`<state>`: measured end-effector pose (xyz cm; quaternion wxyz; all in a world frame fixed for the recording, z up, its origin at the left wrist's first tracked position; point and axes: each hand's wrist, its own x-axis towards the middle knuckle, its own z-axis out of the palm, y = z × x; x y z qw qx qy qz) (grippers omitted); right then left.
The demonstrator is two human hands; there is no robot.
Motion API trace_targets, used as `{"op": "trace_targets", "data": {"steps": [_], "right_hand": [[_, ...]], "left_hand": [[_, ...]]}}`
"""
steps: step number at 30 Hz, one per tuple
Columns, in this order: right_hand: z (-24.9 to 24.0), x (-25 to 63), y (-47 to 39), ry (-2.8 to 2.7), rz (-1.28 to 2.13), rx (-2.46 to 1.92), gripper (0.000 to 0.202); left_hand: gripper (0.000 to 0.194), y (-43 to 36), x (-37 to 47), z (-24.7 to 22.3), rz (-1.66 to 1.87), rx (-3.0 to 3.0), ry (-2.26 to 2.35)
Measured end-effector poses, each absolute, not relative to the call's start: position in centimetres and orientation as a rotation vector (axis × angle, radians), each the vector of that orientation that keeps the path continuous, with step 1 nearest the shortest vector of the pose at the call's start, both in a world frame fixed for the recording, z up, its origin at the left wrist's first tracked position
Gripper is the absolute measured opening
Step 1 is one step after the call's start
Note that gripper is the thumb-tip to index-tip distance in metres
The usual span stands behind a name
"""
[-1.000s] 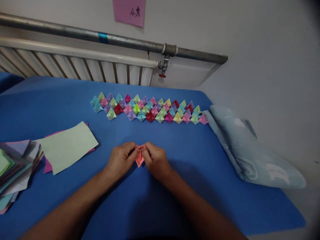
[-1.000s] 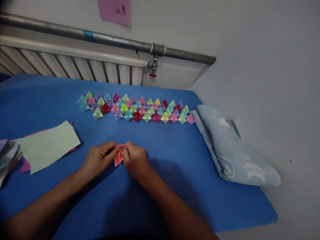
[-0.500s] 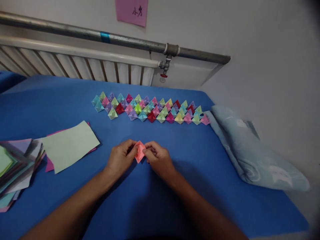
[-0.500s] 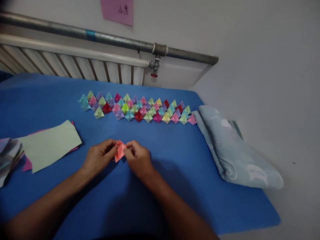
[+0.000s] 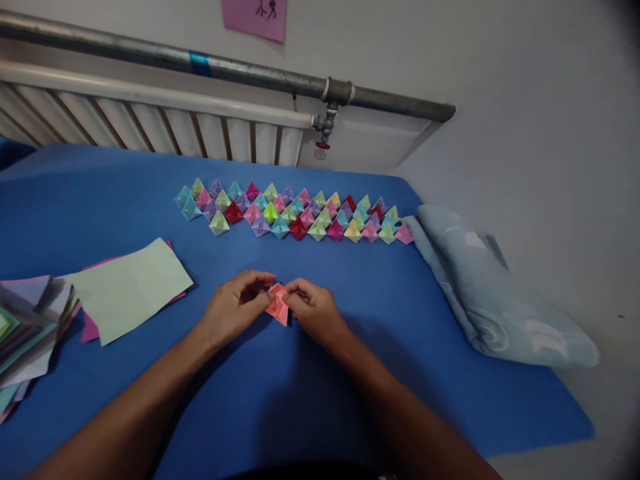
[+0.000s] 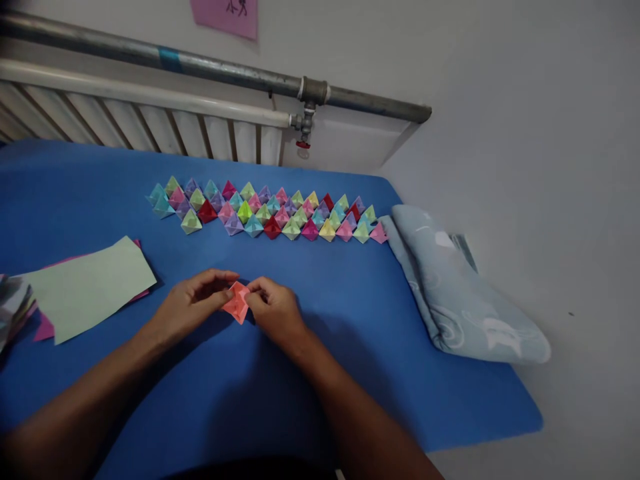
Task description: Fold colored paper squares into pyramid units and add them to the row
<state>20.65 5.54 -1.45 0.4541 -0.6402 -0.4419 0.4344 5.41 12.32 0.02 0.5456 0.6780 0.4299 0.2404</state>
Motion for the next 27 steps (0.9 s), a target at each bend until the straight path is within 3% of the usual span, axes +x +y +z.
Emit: {"op": "trace_targets", "data": {"steps": [7, 17, 22, 27], "right_hand": [[-1.4, 20.7, 5.6, -1.081, 1.099, -1.566, 0.011], [-1.2, 21.5, 5.4, -1.124, 0.933, -1.599, 0.018], [-1.2, 20.9, 4.9, -1.341, 0.883, -1.512, 0.012], [-1.8, 20.6, 4.6, -1.709, 0.663, -1.419, 0.025]], "left_hand": [[0.026, 12.3, 5.4, 0.4, 0.542, 1.676, 1.025], [0.030, 13.4, 4.1, 0.1, 0.393, 2.136, 1.403], [0.031, 14.2, 3.6, 0.2, 0.479, 2.158, 1.295], [0.032, 13.9, 3.8, 0.5, 0.430, 2.056, 1.188]]}}
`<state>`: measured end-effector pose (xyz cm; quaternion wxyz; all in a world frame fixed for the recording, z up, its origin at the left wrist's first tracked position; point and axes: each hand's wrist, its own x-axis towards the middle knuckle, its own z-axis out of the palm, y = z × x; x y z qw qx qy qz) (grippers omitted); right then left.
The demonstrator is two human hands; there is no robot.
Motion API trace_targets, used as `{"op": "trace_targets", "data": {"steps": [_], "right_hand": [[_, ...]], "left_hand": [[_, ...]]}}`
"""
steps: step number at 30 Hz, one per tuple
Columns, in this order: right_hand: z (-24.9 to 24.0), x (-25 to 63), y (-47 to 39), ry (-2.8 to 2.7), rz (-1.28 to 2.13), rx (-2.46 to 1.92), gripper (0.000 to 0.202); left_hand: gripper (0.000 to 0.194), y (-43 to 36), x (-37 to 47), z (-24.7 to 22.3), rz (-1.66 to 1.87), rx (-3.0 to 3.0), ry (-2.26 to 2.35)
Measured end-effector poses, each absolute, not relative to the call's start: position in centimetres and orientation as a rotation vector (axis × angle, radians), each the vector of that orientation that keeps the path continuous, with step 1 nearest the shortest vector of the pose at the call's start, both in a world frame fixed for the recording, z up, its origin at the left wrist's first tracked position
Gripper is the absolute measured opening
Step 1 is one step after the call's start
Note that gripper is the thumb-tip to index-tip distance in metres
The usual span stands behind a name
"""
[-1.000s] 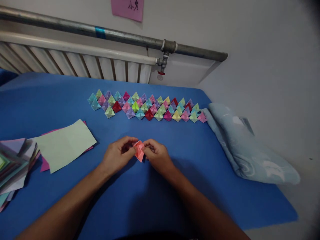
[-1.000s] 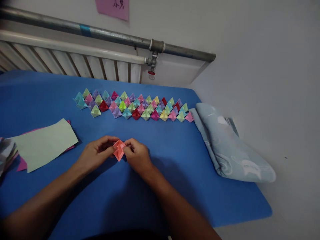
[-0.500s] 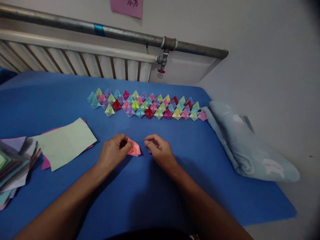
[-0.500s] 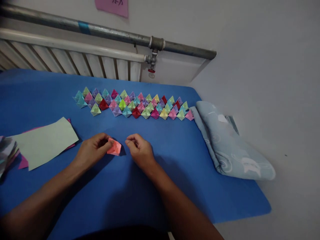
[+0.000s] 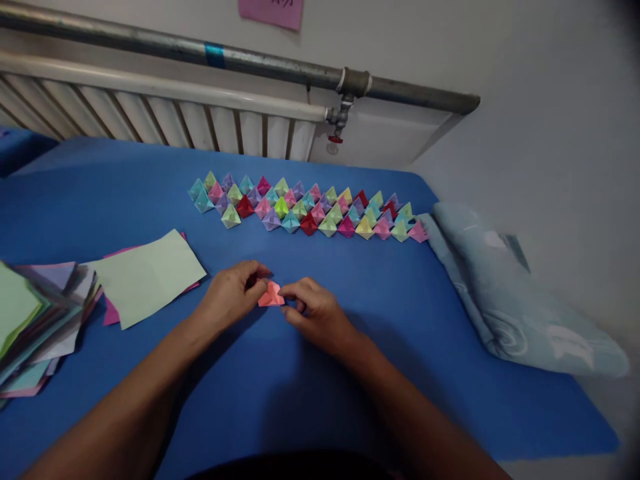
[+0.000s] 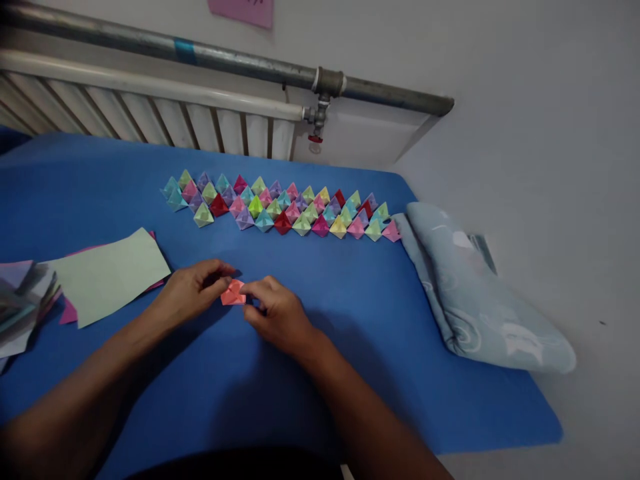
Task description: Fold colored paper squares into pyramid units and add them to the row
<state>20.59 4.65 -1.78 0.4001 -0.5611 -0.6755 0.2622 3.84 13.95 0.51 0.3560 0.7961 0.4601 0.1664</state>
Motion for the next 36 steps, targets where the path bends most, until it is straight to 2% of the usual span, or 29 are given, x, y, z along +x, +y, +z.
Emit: {"op": "trace_targets", "data": {"steps": [8, 11, 15, 22, 27, 33, 36], "right_hand": [[-2.0, 21.5, 5.0, -1.632, 0.383, -1.558, 0.026], [-1.9, 21.3, 4.8, -1.528, 0.452, -1.656, 0.020], [-1.7, 20.2, 4.4, -1.601, 0.599, -1.747, 0.029], [-1.7, 19.8, 4.4, -1.634, 0.567, -1.796, 0.034], [-1.7, 19.7, 4.4, -1.676, 0.564, -1.817, 0.034], [-1.8, 19.5, 4.5, -1.737, 0.474, -1.878, 0.030], [-2.0, 19.5, 4.6, -1.760, 0.411, -1.881, 0.020]], "left_hand": [[0.023, 14.2, 3.4, 0.9, 0.250, 1.994, 1.183], [0.023, 14.1, 3.6, 0.8, 0.309, 2.026, 1.189], [0.029, 13.8, 3.9, 0.5, 0.307, 1.981, 1.112], [0.024, 13.4, 4.0, 0.5, 0.141, 1.968, 0.981], [0.022, 12.9, 4.3, 0.2, 0.158, 2.157, 1.017], [0.019, 12.7, 4.6, -0.7, 0.143, 2.303, 1.040], [0.019, 12.7, 4.6, -0.9, 0.142, 2.310, 1.033]]}}
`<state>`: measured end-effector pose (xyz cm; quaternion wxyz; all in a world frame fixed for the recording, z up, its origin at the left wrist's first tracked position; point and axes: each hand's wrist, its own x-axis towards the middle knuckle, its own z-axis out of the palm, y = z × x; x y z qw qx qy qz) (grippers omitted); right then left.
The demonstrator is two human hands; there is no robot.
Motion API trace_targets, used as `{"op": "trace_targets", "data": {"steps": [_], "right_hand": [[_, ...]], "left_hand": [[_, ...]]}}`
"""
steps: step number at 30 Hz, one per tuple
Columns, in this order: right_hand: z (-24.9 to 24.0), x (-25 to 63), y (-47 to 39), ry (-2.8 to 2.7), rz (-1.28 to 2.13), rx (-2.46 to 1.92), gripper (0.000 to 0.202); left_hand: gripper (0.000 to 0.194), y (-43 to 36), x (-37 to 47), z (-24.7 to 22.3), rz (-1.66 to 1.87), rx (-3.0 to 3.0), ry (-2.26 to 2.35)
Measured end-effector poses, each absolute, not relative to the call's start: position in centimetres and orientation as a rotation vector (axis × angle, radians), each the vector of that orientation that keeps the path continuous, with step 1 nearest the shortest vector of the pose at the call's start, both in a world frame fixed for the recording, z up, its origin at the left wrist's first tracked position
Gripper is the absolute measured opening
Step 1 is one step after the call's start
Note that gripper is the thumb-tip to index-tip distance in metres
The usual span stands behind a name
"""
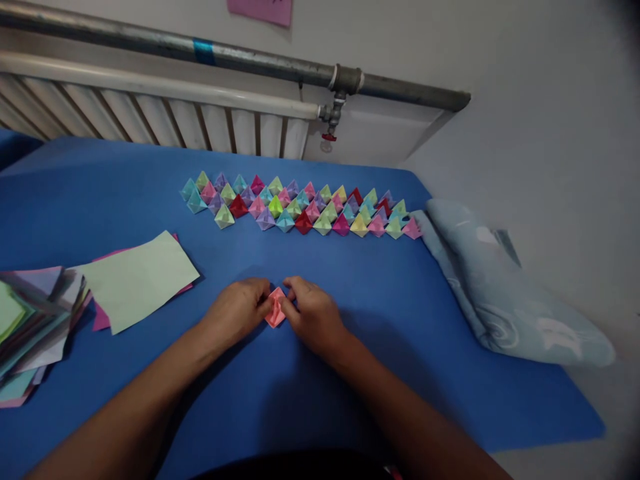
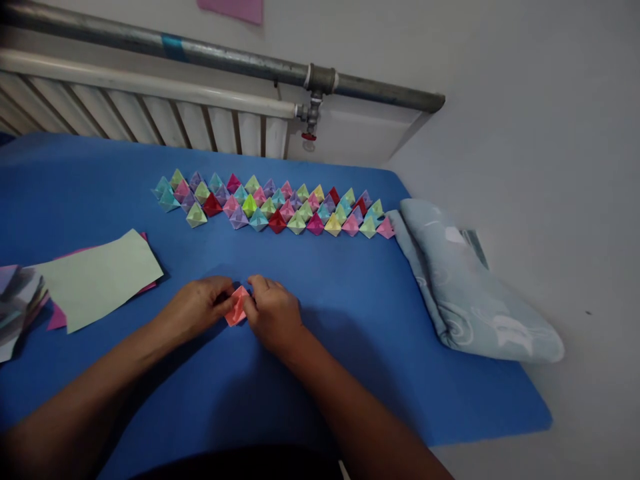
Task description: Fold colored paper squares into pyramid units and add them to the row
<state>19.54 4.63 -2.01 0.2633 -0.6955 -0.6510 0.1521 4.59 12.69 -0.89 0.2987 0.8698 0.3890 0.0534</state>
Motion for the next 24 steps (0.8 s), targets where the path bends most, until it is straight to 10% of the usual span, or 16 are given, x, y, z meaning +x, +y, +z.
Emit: {"op": "trace_targets", "data": {"steps": [24], "right_hand": [[-2.07, 19.85, 4.76, -1.810, 0.420, -1.850, 0.012]], "left_hand": [[0.020, 13.06, 4.28, -0.40, 0.170, 2.207, 0.998]]}}
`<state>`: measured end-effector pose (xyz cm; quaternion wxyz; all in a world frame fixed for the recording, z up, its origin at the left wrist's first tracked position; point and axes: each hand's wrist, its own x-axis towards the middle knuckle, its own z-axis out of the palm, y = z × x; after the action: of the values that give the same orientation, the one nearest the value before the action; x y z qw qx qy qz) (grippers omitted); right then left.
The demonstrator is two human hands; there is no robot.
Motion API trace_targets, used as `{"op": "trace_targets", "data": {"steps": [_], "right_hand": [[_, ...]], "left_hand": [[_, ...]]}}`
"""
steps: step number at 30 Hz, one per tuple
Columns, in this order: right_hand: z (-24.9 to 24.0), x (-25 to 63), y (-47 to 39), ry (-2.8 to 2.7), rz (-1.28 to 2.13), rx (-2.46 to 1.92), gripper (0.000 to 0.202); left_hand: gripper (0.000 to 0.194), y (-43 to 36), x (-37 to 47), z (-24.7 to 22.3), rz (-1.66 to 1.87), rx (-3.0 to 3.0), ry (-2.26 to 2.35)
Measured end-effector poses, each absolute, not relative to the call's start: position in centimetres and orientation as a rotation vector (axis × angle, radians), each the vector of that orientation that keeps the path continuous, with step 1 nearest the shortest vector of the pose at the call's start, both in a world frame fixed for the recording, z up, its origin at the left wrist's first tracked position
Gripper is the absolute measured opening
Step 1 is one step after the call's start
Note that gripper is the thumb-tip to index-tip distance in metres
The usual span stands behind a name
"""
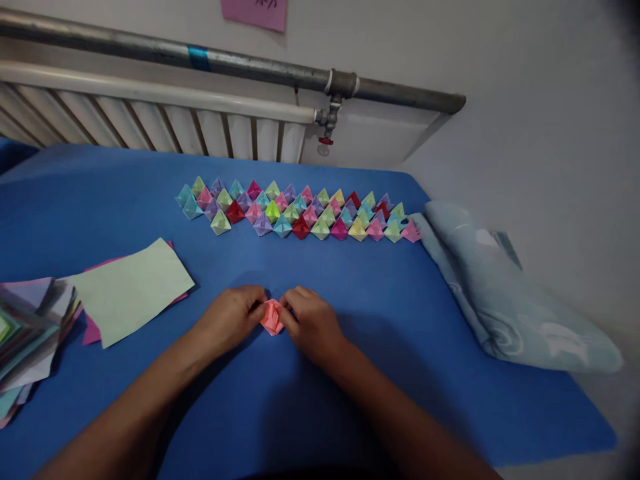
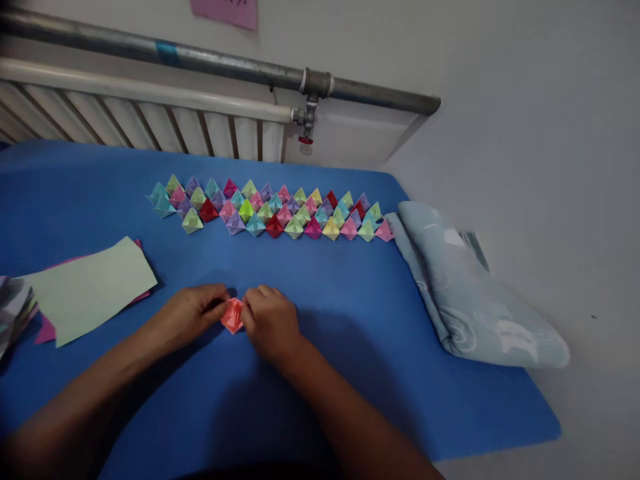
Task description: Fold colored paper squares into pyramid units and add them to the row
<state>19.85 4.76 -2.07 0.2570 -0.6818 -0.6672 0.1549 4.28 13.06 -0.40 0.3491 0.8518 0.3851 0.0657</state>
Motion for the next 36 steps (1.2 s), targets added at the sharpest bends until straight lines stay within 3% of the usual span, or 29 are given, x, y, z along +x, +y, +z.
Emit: {"op": "trace_targets", "data": {"steps": [14, 25, 36], "right_hand": [[-1.3, 19.9, 4.7, -1.716, 0.600, -1.809, 0.010], [-0.2, 19.8, 6.1, -1.670, 0.784, -1.912, 0.008], [-1.1, 19.6, 5.0, -1.713, 0.606, -1.847, 0.008]], "left_hand": [[0.019, 13.2, 4.3, -0.7, 0.090, 2.106, 1.000], [0.014, 15.4, 5.5, 0.0, -0.204, 2.052, 1.055], [0.022, 14.0, 4.0, 0.0, 0.045, 1.967, 0.960]]}}
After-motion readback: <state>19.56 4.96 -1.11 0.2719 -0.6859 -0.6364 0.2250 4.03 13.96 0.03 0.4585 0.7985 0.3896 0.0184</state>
